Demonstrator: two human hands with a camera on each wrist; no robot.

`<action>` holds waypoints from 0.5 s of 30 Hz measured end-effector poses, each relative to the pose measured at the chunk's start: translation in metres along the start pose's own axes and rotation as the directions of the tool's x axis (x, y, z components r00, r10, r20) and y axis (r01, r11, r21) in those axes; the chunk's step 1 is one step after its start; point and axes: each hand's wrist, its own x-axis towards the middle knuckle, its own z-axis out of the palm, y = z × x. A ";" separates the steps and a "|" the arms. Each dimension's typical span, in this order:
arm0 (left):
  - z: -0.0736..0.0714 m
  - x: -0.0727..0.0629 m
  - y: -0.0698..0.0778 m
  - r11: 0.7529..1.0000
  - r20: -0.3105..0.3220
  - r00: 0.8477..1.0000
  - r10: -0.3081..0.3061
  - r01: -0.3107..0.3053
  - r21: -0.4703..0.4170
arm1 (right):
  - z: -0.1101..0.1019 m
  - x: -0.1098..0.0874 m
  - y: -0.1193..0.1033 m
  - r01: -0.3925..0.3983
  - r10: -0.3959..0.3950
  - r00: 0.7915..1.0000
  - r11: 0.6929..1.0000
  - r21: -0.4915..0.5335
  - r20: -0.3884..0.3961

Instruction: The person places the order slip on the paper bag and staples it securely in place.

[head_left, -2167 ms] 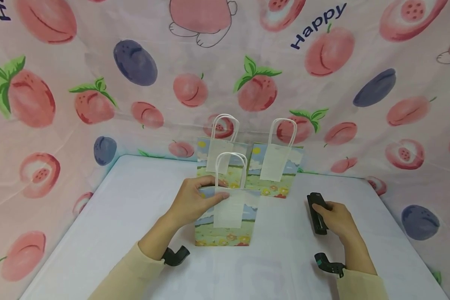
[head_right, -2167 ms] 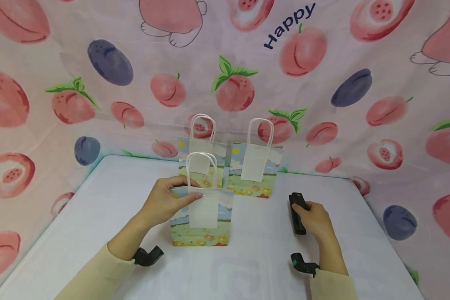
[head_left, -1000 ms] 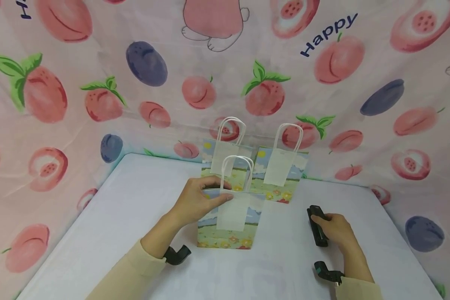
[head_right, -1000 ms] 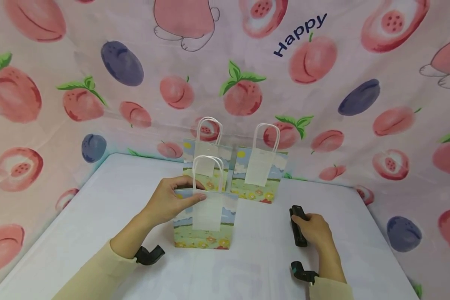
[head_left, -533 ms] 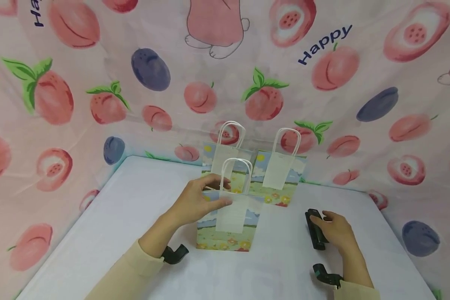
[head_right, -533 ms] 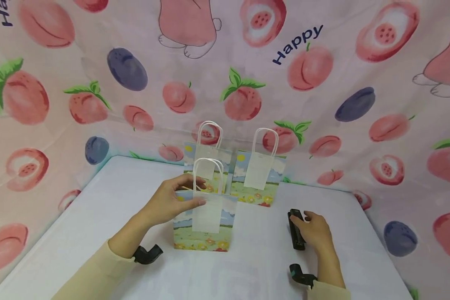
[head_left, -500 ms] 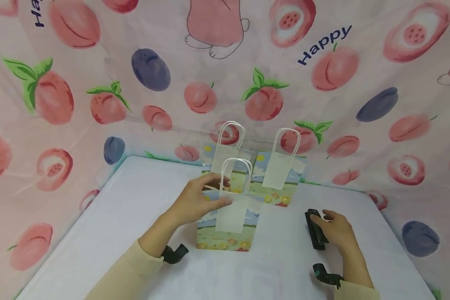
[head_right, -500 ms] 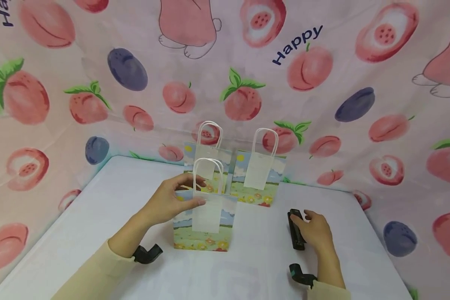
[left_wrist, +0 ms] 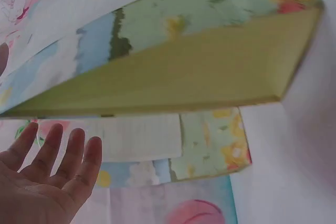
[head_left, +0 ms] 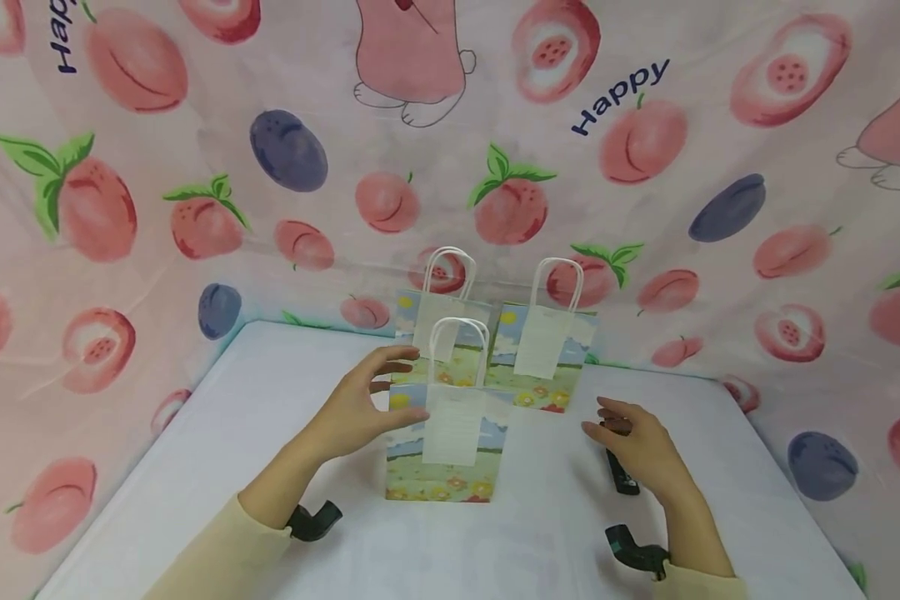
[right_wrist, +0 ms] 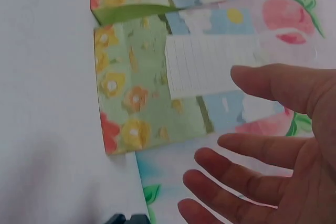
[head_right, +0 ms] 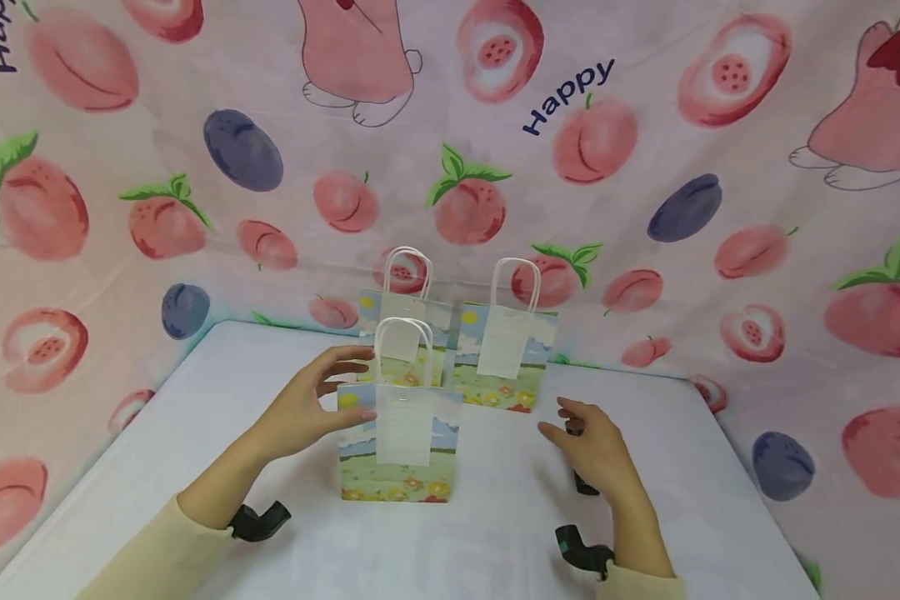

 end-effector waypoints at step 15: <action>-0.007 -0.036 -0.037 0.968 0.224 0.942 -0.249 0.233 0.098 | 0.041 0.000 -0.018 0.207 -0.265 0.884 0.960 0.186 0.384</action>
